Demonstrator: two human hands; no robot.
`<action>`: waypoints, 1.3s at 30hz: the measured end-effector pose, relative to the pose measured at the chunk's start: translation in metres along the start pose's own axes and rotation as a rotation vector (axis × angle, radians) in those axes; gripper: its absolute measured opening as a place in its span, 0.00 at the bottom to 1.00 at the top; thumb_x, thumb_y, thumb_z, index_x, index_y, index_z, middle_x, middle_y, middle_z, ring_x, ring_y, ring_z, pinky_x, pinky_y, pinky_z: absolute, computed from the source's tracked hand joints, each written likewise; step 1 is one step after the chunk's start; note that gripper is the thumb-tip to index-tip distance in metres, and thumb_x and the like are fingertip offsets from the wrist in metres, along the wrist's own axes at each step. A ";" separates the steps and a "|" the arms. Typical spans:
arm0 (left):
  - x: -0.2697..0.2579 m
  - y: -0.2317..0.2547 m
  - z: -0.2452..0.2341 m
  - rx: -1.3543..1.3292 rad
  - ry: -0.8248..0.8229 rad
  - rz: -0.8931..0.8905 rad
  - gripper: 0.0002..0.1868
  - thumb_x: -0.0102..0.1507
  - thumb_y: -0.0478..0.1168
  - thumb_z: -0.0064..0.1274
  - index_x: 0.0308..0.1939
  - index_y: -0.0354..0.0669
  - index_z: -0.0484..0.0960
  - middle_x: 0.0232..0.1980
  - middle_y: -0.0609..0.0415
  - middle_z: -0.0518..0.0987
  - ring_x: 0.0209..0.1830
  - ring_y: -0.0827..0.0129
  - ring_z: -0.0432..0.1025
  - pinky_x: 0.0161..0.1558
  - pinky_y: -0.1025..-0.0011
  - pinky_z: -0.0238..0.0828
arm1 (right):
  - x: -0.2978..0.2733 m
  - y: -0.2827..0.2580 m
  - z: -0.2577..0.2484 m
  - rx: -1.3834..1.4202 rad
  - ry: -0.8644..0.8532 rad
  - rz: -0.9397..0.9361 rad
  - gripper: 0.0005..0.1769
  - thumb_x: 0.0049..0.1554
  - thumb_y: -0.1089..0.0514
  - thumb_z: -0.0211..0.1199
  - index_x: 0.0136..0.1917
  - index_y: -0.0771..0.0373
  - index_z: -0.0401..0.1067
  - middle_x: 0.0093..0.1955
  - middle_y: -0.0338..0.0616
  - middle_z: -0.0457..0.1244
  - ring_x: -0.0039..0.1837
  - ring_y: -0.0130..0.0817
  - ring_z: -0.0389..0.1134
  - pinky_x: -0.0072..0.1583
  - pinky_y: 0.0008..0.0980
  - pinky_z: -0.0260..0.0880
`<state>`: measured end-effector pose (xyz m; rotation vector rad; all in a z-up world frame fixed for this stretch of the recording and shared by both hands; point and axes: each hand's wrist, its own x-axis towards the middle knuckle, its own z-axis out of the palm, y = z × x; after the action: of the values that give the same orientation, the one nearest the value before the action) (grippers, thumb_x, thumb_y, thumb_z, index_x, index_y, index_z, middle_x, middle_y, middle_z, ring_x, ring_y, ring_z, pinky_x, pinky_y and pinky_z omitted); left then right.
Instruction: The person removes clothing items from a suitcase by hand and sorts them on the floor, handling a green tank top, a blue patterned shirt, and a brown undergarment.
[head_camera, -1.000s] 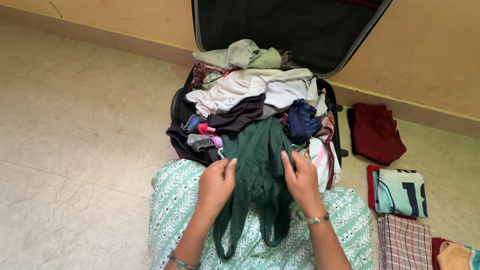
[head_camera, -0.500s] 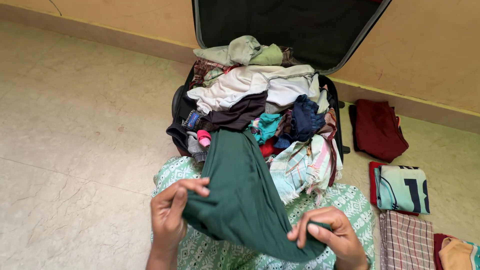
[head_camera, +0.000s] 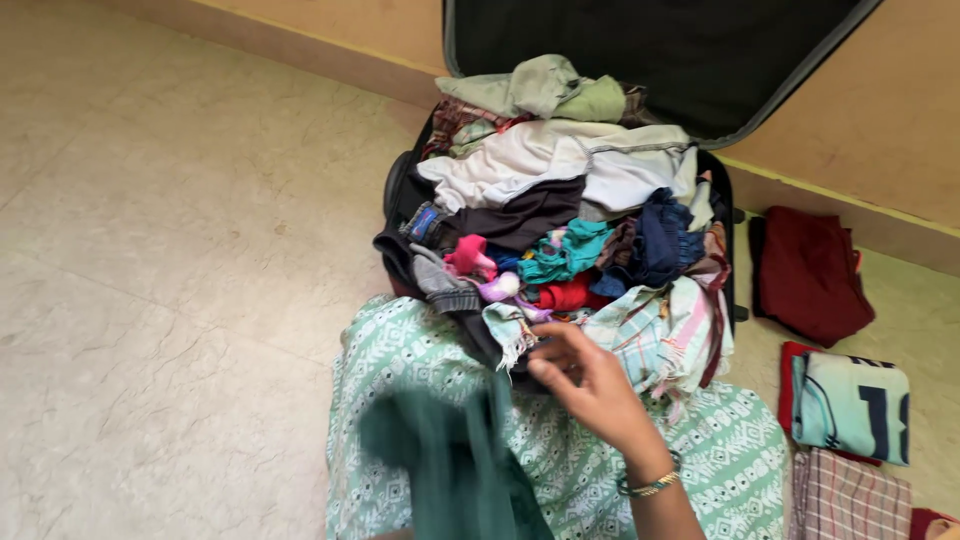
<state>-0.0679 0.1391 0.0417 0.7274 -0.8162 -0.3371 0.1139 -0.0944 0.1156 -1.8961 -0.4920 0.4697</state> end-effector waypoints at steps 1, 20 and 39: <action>-0.003 -0.002 -0.001 0.012 -0.009 -0.037 0.15 0.71 0.47 0.51 0.47 0.36 0.76 0.53 0.45 0.78 0.58 0.56 0.74 0.65 0.58 0.68 | 0.002 -0.005 0.009 0.001 -0.063 0.056 0.26 0.57 0.51 0.66 0.67 0.59 0.68 0.49 0.38 0.73 0.50 0.27 0.73 0.52 0.29 0.73; 0.009 -0.060 -0.063 0.705 -0.055 -0.256 0.27 0.74 0.51 0.51 0.69 0.34 0.73 0.72 0.41 0.74 0.73 0.51 0.68 0.76 0.57 0.63 | -0.059 0.008 -0.019 0.729 -0.002 -0.304 0.13 0.50 0.67 0.77 0.48 0.72 0.79 0.48 0.55 0.69 0.53 0.49 0.69 0.57 0.48 0.70; 0.116 -0.003 -0.075 0.117 1.051 -0.040 0.10 0.71 0.41 0.49 0.44 0.37 0.78 0.39 0.50 0.82 0.37 0.67 0.77 0.43 0.66 0.77 | -0.040 0.010 -0.101 -0.631 0.774 -0.257 0.19 0.56 0.59 0.71 0.61 0.61 0.75 0.64 0.44 0.66 0.66 0.47 0.67 0.69 0.42 0.65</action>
<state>0.0646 0.1091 0.0677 0.8939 0.1777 0.0835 0.1354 -0.1969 0.1457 -2.3623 -0.3646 -0.6582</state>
